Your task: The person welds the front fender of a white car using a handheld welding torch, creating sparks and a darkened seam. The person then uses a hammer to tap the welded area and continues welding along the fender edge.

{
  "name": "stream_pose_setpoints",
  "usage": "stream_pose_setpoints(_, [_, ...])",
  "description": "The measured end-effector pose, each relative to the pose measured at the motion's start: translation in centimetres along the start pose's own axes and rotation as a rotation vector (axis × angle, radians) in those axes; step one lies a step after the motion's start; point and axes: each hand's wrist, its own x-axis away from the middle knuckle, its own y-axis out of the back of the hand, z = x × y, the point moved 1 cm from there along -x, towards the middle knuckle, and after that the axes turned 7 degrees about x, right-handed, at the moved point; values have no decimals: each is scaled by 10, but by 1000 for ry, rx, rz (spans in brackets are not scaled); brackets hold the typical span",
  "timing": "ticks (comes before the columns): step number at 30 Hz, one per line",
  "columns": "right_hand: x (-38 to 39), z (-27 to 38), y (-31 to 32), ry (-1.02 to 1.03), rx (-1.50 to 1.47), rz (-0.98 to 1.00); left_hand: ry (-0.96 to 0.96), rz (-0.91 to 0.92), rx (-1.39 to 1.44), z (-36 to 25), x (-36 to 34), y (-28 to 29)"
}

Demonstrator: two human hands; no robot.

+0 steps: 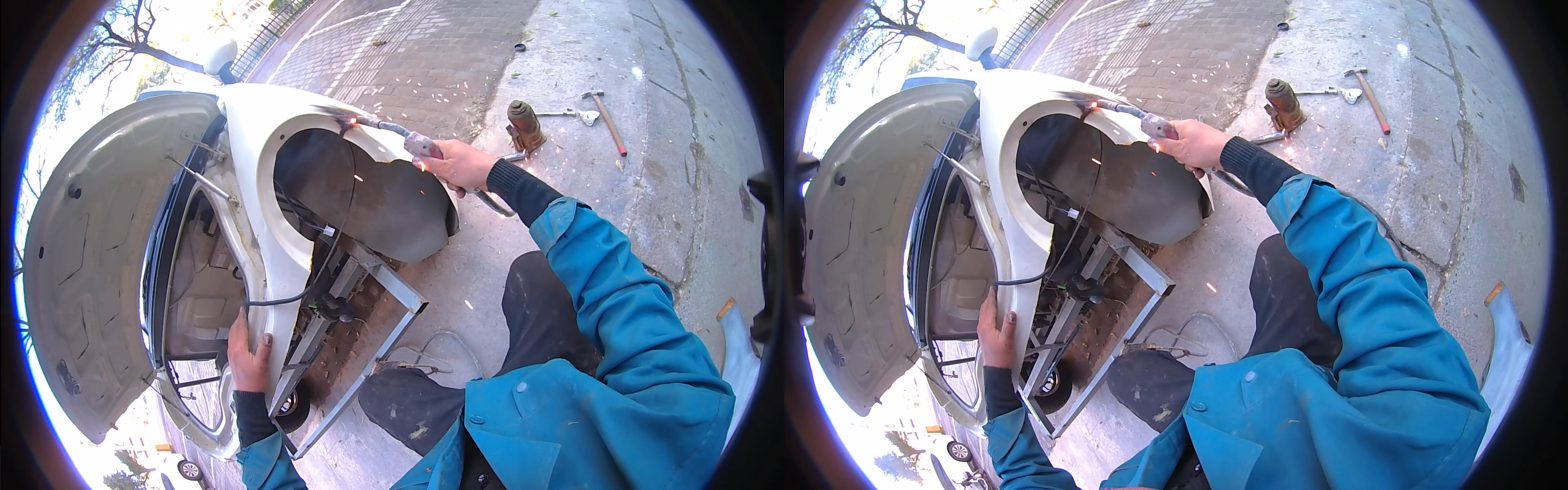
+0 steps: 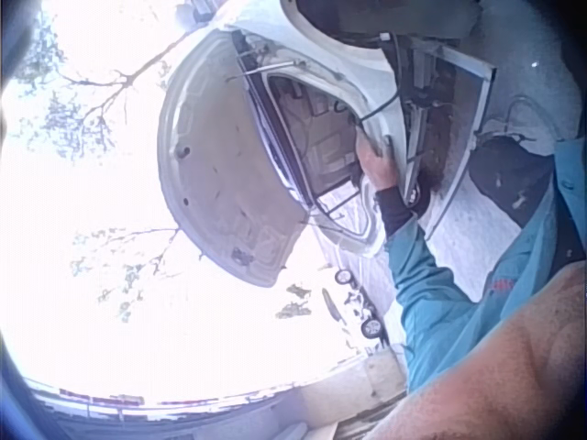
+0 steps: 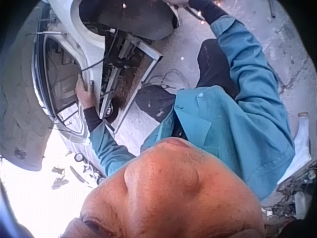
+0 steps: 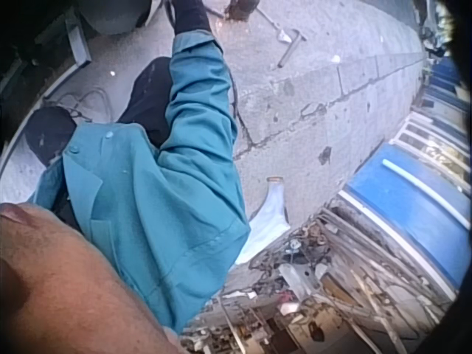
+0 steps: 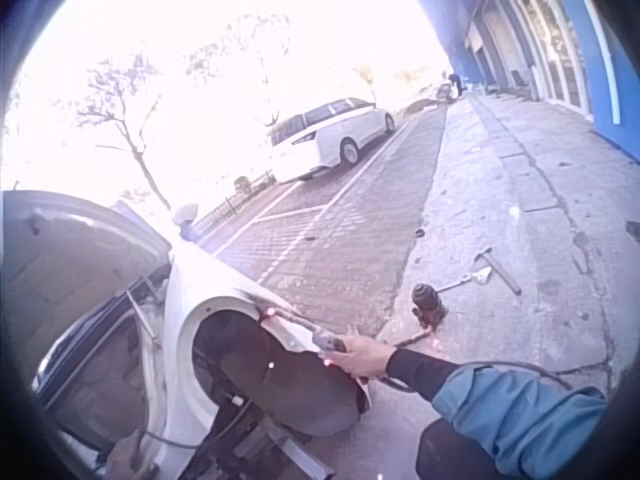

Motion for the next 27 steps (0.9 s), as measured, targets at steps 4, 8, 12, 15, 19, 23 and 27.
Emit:
stream_pose_setpoints(4, [1,1,0,1,-1,-11,-1,0,4,0,0,0])
stream_pose_setpoints(8, [0,1,-1,2,-6,-9,1,0,3,0,0,0])
stream_pose_setpoints(12, [0,0,-1,5,2,-11,2,4,-1,0,0,0])
stream_pose_setpoints(15, [0,1,0,6,-1,-3,0,6,1,-1,0,0])
stream_pose_setpoints(19, [1,3,1,6,21,-10,3,7,2,-1,0,1])
stream_pose_setpoints(23, [2,5,1,14,25,-12,6,11,-2,-1,0,1])
stream_pose_setpoints(27, [2,6,1,1,31,-11,5,13,1,1,0,0])
